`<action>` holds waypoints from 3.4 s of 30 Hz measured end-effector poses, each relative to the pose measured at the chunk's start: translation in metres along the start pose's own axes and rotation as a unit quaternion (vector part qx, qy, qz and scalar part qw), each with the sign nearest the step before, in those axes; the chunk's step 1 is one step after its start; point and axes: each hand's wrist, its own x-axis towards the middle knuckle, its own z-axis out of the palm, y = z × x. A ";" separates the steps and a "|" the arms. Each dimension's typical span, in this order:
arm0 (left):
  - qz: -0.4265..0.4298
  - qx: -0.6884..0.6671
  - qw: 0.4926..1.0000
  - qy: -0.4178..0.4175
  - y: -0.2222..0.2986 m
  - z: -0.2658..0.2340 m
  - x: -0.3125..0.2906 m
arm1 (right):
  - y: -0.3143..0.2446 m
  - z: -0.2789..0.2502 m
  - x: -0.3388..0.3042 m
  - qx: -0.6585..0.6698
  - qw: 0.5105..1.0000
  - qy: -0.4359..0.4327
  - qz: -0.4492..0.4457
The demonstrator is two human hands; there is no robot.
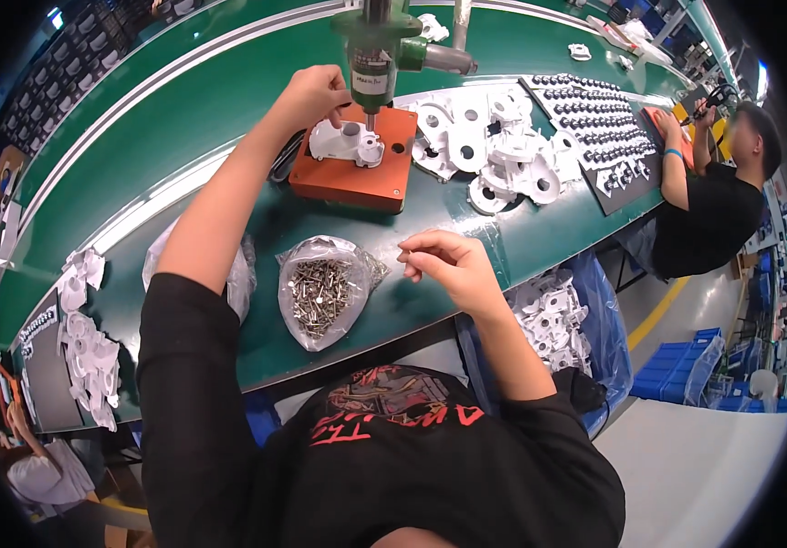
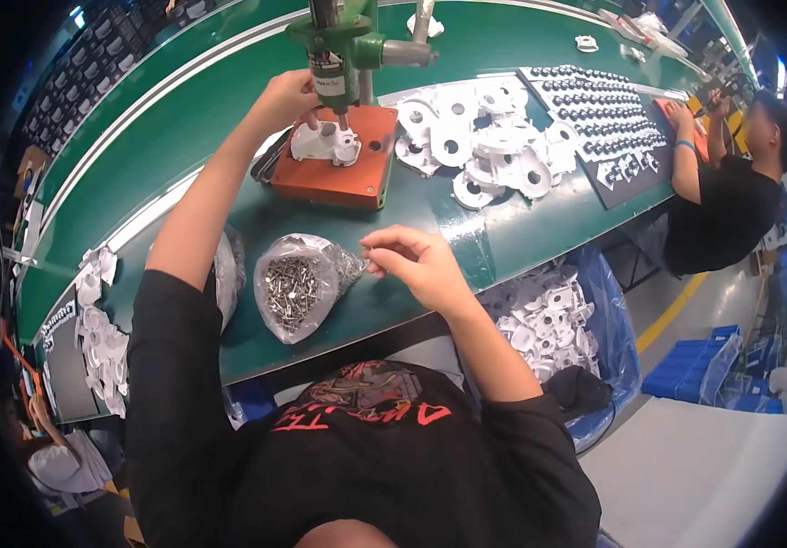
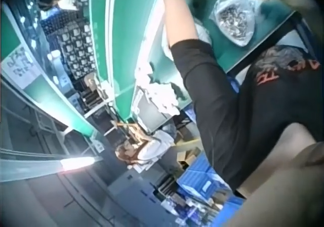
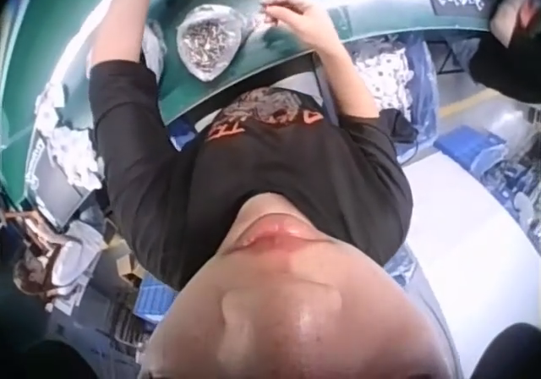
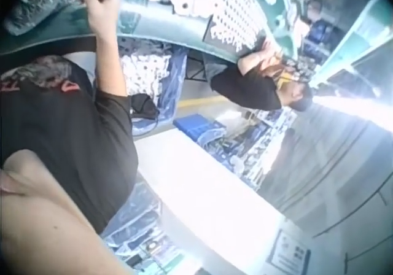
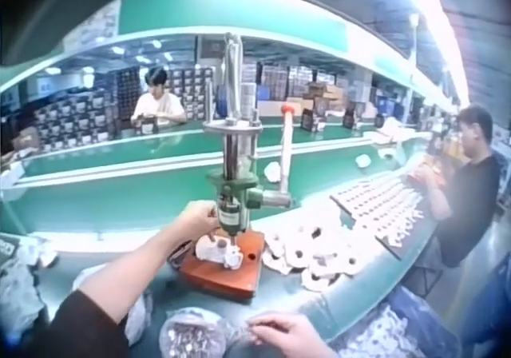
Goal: The recorder is assembling small plastic components by inserting pins and using a manual press at a factory workbench.
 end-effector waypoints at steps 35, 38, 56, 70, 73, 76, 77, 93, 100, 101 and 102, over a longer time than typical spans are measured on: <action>-0.056 0.167 0.965 -0.193 0.008 0.008 0.027 | 0.021 -0.033 0.001 -0.023 0.996 0.080 -0.044; -0.103 0.231 0.943 -0.215 0.013 0.009 0.029 | 0.021 -0.034 0.000 -0.026 0.995 0.083 -0.043; -0.043 0.182 0.950 -0.252 0.006 0.015 0.028 | 0.020 -0.028 0.007 -0.050 0.995 0.078 -0.029; 0.032 0.142 0.989 0.011 -0.005 0.021 -0.095 | -0.002 -0.041 0.068 -0.052 0.984 0.149 -0.084; 0.178 0.311 0.933 0.030 -0.006 0.039 -0.109 | -0.008 -0.041 0.106 -0.091 0.979 0.155 -0.096; 0.144 0.364 0.920 0.027 -0.015 0.051 -0.106 | -0.002 -0.038 0.142 -0.220 0.953 0.175 -0.113; 0.145 0.364 0.920 0.028 -0.016 0.052 -0.105 | 0.006 -0.042 0.153 -0.249 0.948 0.159 -0.118; 0.160 0.310 0.935 0.066 -0.018 0.053 -0.104 | 0.021 -0.030 0.171 -0.380 0.901 0.145 -0.153; 0.160 0.314 0.934 0.056 -0.018 0.054 -0.103 | 0.030 -0.038 0.156 -0.465 0.825 0.067 -0.316; 0.162 0.313 0.934 0.055 -0.019 0.054 -0.104 | 0.030 -0.037 0.153 -0.466 0.824 0.068 -0.316; 0.166 0.324 0.929 0.063 -0.020 0.055 -0.104 | 0.029 -0.036 0.151 -0.478 0.820 0.063 -0.308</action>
